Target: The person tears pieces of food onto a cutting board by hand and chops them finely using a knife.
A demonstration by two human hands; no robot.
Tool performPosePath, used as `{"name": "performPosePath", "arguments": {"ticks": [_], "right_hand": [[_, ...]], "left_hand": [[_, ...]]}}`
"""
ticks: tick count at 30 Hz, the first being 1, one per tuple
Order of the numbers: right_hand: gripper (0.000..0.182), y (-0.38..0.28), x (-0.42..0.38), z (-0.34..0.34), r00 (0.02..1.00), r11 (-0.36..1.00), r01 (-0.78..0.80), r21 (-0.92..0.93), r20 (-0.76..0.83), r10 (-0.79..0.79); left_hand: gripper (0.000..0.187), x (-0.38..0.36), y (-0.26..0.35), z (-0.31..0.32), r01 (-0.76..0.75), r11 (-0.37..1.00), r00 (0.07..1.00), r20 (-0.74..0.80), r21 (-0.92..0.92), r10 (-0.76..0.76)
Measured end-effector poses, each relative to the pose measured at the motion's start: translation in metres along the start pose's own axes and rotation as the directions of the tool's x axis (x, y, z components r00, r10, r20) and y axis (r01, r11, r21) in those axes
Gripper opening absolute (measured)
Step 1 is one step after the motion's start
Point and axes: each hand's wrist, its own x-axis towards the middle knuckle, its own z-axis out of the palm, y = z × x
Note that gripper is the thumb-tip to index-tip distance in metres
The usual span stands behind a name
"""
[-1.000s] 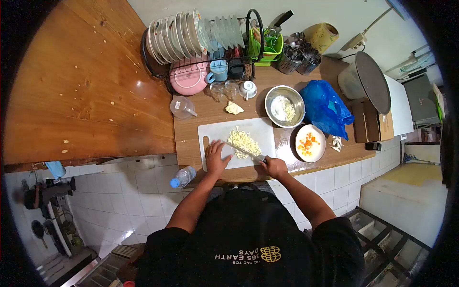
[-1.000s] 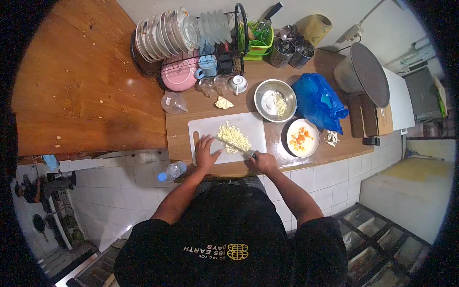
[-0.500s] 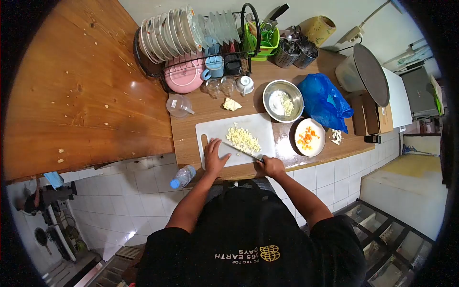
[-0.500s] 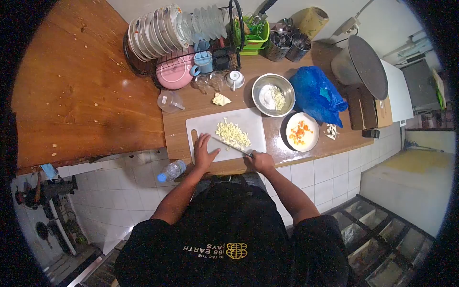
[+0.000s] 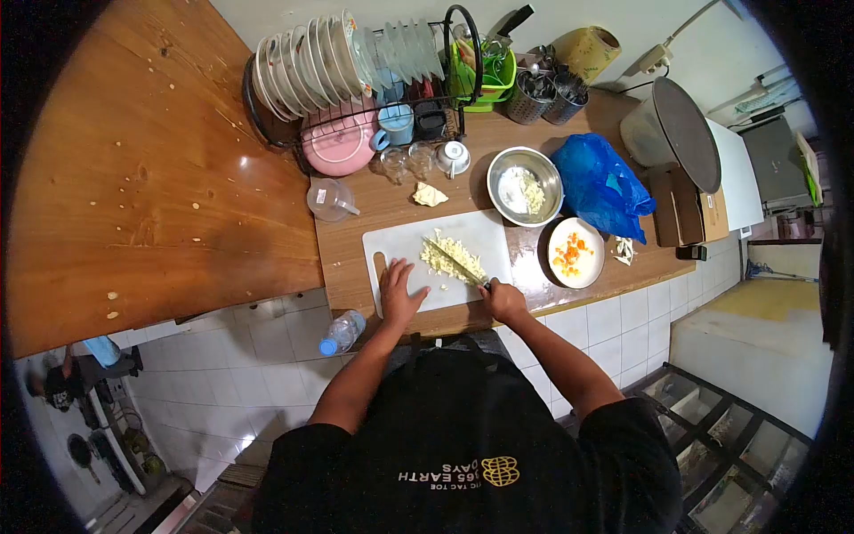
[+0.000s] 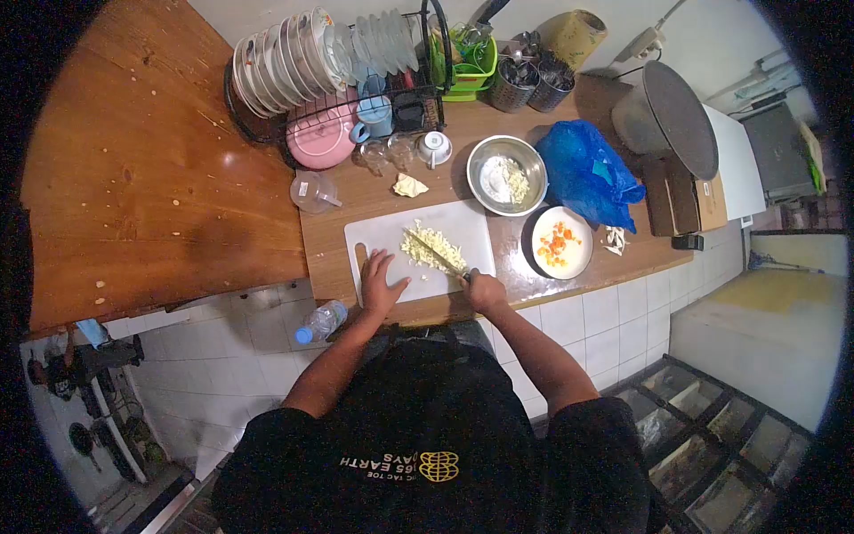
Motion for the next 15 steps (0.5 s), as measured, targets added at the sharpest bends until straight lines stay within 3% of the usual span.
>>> {"name": "performPosePath", "arguments": {"ticks": [6, 9, 11, 15], "right_hand": [[0.053, 0.001, 0.003, 0.009, 0.997, 0.997, -0.076, 0.034, -0.008, 0.076], [0.054, 0.014, 0.012, 0.01, 1.0, 0.986, -0.01, 0.169, 0.024, 0.006], [0.058, 0.014, 0.009, 0.008, 0.992, 0.988, -0.018, 0.155, 0.123, -0.001], [0.06, 0.001, -0.018, -0.009, 0.994, 0.98, -0.082, 0.183, 0.086, 0.067]], "left_hand": [[0.065, -0.001, 0.005, -0.006, 0.001, 1.0, 1.0, 0.02, 0.018, -0.001], [0.065, 0.004, 0.008, -0.007, -0.016, 0.999, 0.999, 0.045, 0.037, 0.014], [0.064, 0.0, 0.007, -0.006, -0.015, 0.999, 0.997, 0.072, 0.052, 0.011], [0.065, 0.002, 0.007, -0.002, -0.005, 0.998, 0.996, 0.092, 0.067, -0.002]]}}
